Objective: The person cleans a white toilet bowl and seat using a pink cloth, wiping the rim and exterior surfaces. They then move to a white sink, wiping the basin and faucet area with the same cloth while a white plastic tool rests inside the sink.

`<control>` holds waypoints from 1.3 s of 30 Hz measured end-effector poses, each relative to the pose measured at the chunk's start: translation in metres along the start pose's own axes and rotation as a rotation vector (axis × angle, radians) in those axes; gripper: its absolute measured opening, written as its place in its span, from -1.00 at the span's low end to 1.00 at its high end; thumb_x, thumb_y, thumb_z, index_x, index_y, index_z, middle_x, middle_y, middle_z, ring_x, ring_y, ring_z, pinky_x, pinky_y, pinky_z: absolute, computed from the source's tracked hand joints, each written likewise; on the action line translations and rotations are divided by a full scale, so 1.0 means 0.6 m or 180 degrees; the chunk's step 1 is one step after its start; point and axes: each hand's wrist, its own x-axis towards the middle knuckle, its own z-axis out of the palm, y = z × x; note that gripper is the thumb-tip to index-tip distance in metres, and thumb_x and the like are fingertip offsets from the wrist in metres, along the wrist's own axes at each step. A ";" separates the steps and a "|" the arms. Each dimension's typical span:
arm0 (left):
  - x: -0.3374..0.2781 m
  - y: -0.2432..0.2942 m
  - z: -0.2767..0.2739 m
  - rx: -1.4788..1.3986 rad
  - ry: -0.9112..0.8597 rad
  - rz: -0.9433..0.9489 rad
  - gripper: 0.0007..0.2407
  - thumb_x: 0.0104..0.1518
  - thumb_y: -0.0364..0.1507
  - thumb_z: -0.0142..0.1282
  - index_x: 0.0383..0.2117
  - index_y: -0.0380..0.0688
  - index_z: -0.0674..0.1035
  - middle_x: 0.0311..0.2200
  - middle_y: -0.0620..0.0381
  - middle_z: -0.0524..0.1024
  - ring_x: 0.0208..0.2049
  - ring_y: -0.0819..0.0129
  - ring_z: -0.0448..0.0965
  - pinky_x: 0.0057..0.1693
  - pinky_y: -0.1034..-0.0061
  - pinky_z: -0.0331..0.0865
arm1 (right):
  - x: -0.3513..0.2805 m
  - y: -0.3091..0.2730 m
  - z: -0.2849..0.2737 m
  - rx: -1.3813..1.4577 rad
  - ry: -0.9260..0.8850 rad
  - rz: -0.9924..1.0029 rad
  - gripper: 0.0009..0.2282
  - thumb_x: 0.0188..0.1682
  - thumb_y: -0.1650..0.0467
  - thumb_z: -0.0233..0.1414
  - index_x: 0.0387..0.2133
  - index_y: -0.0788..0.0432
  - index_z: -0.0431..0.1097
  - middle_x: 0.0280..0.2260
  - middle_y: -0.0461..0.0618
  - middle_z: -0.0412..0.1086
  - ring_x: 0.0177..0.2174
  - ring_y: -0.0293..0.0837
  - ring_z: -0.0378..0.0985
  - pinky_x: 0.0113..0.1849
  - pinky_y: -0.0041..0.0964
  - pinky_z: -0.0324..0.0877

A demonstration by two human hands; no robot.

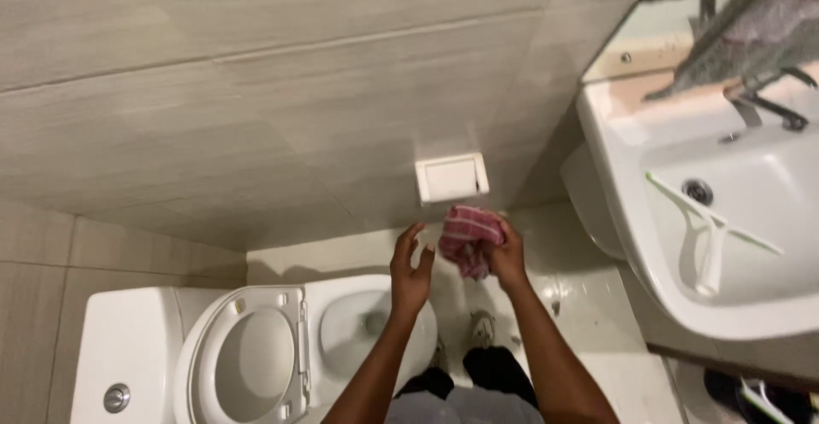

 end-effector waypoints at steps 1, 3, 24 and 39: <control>-0.011 -0.005 0.005 0.0005 -0.0055 -0.0039 -0.62 0.28 -0.41 0.05 0.25 -0.05 0.41 0.26 0.03 0.40 0.31 0.16 0.37 0.39 0.23 0.23 | -0.027 0.018 -0.008 -0.0004 0.0046 0.0050 -0.57 -0.10 0.64 0.06 0.08 0.15 0.41 -0.07 0.06 0.49 -0.12 -0.09 0.57 -0.09 -0.23 0.53; -0.013 -0.010 0.012 -0.0011 -0.0087 -0.0308 -0.63 0.29 -0.40 0.06 0.23 -0.05 0.43 0.24 0.04 0.42 0.28 0.15 0.38 0.37 0.23 0.21 | -0.058 0.043 -0.013 0.1418 -0.0088 0.0508 -0.50 -0.11 0.67 -0.06 0.16 0.20 0.33 0.03 0.08 0.44 -0.04 -0.05 0.54 0.02 -0.12 0.50; -0.056 0.110 0.136 0.0161 -0.1759 -0.0620 -0.75 0.13 -0.41 0.26 -0.11 -0.27 0.61 -0.37 0.07 0.66 -0.40 0.40 0.63 -0.20 0.46 0.54 | -0.198 0.132 -0.172 0.3319 -0.0830 0.0192 -0.57 0.15 0.26 -0.12 0.19 0.30 0.24 -0.04 0.16 0.48 -0.06 0.03 0.55 0.00 -0.03 0.45; -0.193 0.047 0.265 -0.0505 -0.2828 -0.0795 -0.77 0.10 -0.48 0.30 -0.14 -0.29 0.62 -0.36 0.15 0.63 -0.38 0.45 0.60 -0.21 0.48 0.53 | -0.393 0.113 -0.336 0.1895 0.0772 0.0447 -0.48 -0.10 0.38 0.20 0.16 0.16 0.24 -0.01 -0.02 0.44 -0.02 -0.11 0.49 -0.02 -0.12 0.43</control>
